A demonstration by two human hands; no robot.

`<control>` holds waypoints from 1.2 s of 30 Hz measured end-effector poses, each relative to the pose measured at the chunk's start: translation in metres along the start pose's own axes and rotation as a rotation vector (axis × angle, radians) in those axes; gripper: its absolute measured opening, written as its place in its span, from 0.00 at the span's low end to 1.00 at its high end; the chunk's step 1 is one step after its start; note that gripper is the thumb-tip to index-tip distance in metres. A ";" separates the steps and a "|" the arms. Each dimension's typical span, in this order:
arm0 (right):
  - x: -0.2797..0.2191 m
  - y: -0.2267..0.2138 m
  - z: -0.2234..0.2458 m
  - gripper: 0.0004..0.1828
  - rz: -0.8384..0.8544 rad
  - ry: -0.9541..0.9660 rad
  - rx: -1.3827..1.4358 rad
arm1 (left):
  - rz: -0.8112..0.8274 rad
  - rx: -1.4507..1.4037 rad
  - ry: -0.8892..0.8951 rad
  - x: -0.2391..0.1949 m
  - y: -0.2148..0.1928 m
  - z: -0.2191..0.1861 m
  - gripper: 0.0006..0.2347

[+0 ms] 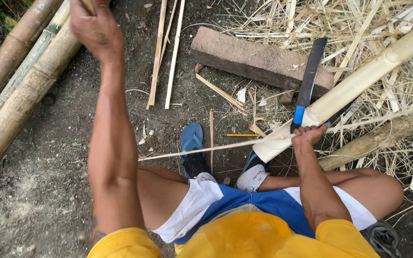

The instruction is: The person splits bamboo poles into thin strips using a machete. They repeatedly strike the bamboo against a brick to separate the layers and then use the machete to shave and refine the strips.

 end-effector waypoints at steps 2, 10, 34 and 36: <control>-0.017 -0.024 -0.003 0.34 -0.066 0.009 0.001 | 0.062 0.044 -0.032 0.008 -0.002 -0.007 0.28; -0.159 0.174 -0.063 0.29 0.583 -0.056 0.158 | 1.175 0.016 -0.386 -0.219 0.223 -0.110 0.25; -0.077 0.062 0.116 0.26 0.401 -0.119 0.099 | 1.224 0.307 -0.372 -0.251 0.184 -0.066 0.14; -0.084 0.069 0.126 0.26 0.433 -0.144 0.045 | 1.114 0.309 -0.545 -0.226 0.178 -0.054 0.17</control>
Point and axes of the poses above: each hand's wrist, its own x-axis towards the middle knuckle, its own y-axis out of the palm, z = x × y, the point moved 8 cm from there along x, towards the middle knuckle, and after that the axes turned 12 degrees about -x, right-handed, at the moved point
